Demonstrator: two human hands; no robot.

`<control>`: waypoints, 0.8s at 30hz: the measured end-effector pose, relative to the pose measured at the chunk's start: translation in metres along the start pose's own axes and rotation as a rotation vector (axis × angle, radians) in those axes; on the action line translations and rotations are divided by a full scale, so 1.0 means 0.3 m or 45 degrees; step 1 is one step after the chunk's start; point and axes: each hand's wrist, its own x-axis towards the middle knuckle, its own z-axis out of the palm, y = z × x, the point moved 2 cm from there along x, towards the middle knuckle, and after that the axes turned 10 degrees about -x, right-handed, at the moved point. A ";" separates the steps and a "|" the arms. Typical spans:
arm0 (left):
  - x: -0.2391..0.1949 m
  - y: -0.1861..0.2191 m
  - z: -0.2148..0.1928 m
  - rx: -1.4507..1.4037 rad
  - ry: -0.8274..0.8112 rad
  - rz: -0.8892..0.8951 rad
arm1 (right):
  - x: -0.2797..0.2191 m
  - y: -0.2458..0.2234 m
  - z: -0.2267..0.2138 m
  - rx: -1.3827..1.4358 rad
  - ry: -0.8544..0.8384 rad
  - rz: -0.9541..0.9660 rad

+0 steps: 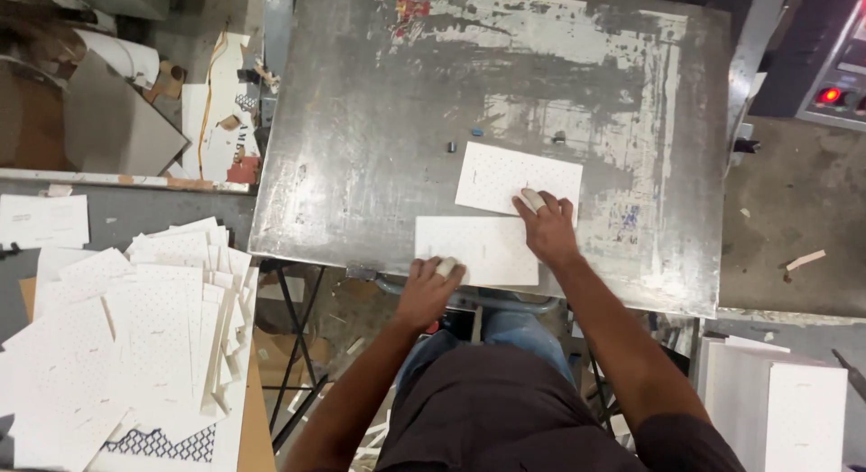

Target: Operating a printing or paper processing machine by feeding paper sheets and removing processed output.

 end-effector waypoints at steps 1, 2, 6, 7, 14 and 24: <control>-0.024 -0.001 -0.047 -0.002 -0.002 -0.010 | 0.014 -0.002 0.000 0.006 -0.005 -0.007; -0.041 -0.002 -0.096 -0.036 0.020 0.026 | 0.033 0.001 0.000 0.048 -0.023 -0.028; -0.098 -0.044 -0.219 -0.043 0.053 0.092 | 0.090 0.011 0.014 0.090 0.013 -0.078; -0.116 -0.069 -0.232 -0.041 0.054 0.089 | 0.096 0.015 0.020 0.092 0.014 -0.081; -0.261 -0.139 -0.574 -0.146 0.372 -0.348 | 0.126 0.035 0.043 0.189 -0.074 -0.048; -1.123 -0.642 -0.589 1.101 0.933 -1.048 | 0.301 0.037 0.002 0.138 -0.543 0.205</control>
